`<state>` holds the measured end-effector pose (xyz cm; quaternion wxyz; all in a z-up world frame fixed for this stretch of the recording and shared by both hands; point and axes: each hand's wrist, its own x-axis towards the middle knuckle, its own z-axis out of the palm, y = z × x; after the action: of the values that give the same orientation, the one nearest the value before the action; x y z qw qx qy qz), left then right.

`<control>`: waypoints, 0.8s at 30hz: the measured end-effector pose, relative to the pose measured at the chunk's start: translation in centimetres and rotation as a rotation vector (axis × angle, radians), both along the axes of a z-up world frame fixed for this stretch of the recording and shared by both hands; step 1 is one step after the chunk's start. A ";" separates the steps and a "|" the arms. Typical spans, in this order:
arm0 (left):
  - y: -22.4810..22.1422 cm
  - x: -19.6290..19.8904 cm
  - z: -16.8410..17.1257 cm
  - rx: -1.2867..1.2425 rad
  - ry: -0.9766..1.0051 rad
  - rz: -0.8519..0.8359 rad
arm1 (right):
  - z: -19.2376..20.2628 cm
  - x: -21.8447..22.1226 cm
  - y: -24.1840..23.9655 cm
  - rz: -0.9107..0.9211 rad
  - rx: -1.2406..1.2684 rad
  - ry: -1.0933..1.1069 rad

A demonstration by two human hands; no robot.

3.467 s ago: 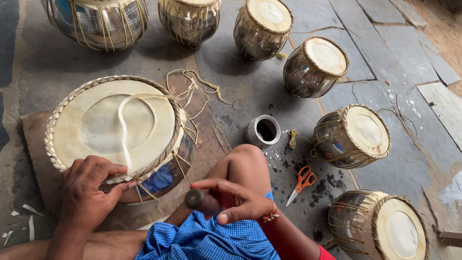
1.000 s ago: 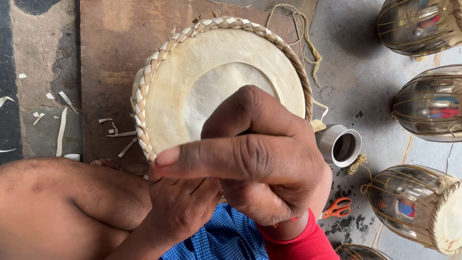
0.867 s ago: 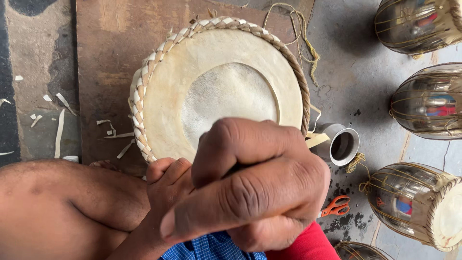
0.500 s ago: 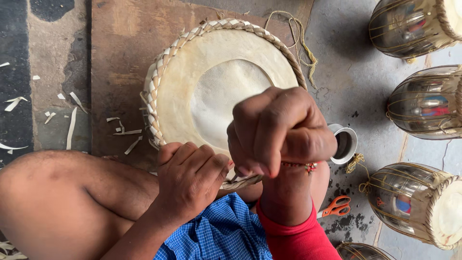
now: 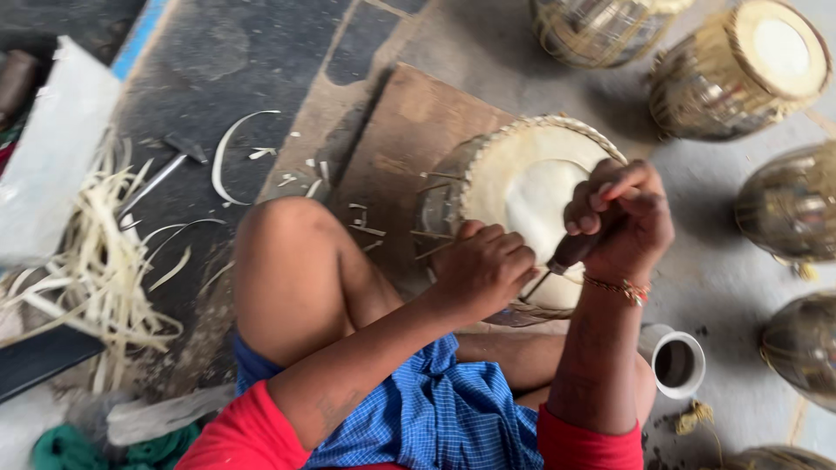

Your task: The person weaves a rawhide strap through the rim of a drum using an awl. They pull the strap tight by hand and use scissors to trim the excess material.

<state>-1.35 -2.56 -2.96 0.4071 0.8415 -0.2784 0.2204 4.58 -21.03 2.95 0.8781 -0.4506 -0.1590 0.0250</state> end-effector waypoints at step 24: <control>39.1 3.0 -24.1 0.440 0.470 0.662 | -10.1 -21.2 -9.0 -0.774 -0.732 -0.068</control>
<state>1.69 36.50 -27.06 0.1786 0.9787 0.0652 0.0773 -16.61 -30.07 -7.10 0.6027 -0.7539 0.0098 -0.2614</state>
